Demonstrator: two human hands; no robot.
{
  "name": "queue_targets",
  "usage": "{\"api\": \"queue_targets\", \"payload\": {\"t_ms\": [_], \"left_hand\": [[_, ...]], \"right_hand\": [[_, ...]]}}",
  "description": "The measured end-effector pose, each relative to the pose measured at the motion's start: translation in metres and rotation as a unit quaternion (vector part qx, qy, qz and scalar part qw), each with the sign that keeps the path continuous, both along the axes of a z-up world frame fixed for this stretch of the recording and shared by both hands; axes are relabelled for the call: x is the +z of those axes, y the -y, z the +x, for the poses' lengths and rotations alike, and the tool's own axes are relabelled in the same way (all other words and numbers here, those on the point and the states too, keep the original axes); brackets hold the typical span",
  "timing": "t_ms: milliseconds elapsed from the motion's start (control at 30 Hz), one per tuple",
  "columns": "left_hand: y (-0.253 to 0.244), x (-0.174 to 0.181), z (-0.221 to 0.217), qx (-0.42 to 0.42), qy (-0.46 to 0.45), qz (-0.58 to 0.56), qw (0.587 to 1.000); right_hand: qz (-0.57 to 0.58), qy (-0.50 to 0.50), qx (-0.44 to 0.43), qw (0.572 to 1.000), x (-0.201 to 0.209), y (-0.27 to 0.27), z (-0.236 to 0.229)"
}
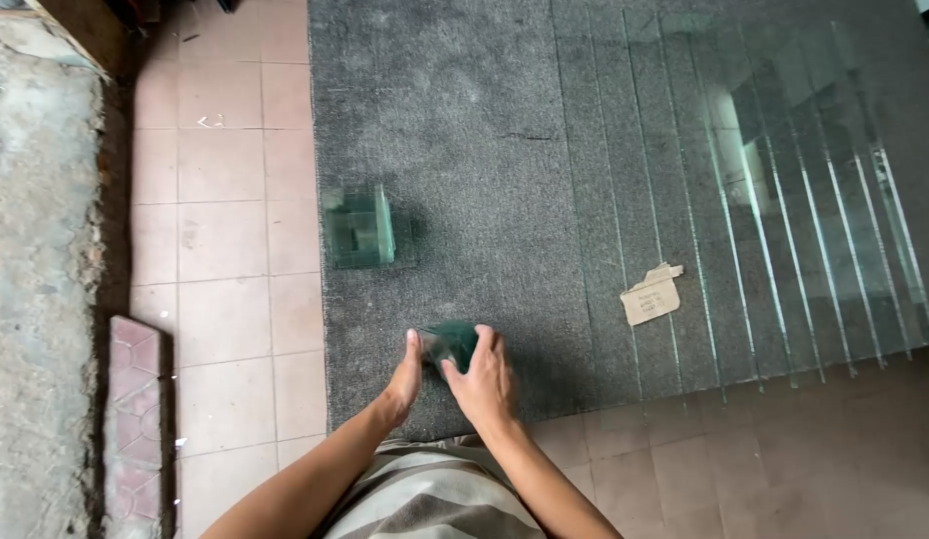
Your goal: The person is picking up long, pre-scored glass strips from a table, snapping them into smaller sections by hand, and stacking the resulting pieces into a pile.
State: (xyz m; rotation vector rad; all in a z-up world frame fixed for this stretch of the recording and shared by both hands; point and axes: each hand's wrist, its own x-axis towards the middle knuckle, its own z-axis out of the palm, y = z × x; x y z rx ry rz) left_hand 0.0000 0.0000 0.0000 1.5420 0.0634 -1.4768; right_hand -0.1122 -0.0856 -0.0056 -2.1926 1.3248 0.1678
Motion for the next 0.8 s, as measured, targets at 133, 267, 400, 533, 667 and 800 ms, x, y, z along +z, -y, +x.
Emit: {"api": "queue_targets", "payload": {"t_ms": [133,267,400,533,667,800], "left_hand": [[-0.001,-0.053,0.022,-0.065,0.204,-0.003,0.977],[0.010,-0.082,0.038,-0.096,0.259,-0.099,0.956],[0.023,-0.121,0.035,-0.130,0.177,-0.162,0.962],[0.017,-0.095,0.018,-0.186,0.150,-0.148,0.960],[0.023,-0.101,0.008,-0.196,0.174,-0.180,0.948],[0.018,-0.081,0.012,-0.175,0.144,-0.185,0.956]], "right_hand": [[-0.025,-0.018,0.030,0.999,-0.040,-0.005,0.000],[-0.018,-0.021,0.038,0.999,-0.042,-0.013,-0.002],[0.002,-0.014,0.029,0.999,-0.045,-0.010,-0.003],[0.029,0.000,0.010,1.000,-0.037,-0.004,-0.011],[0.129,0.144,-0.049,0.980,-0.030,0.011,-0.035],[0.296,0.377,-0.466,0.744,-0.030,0.003,-0.066]]}}
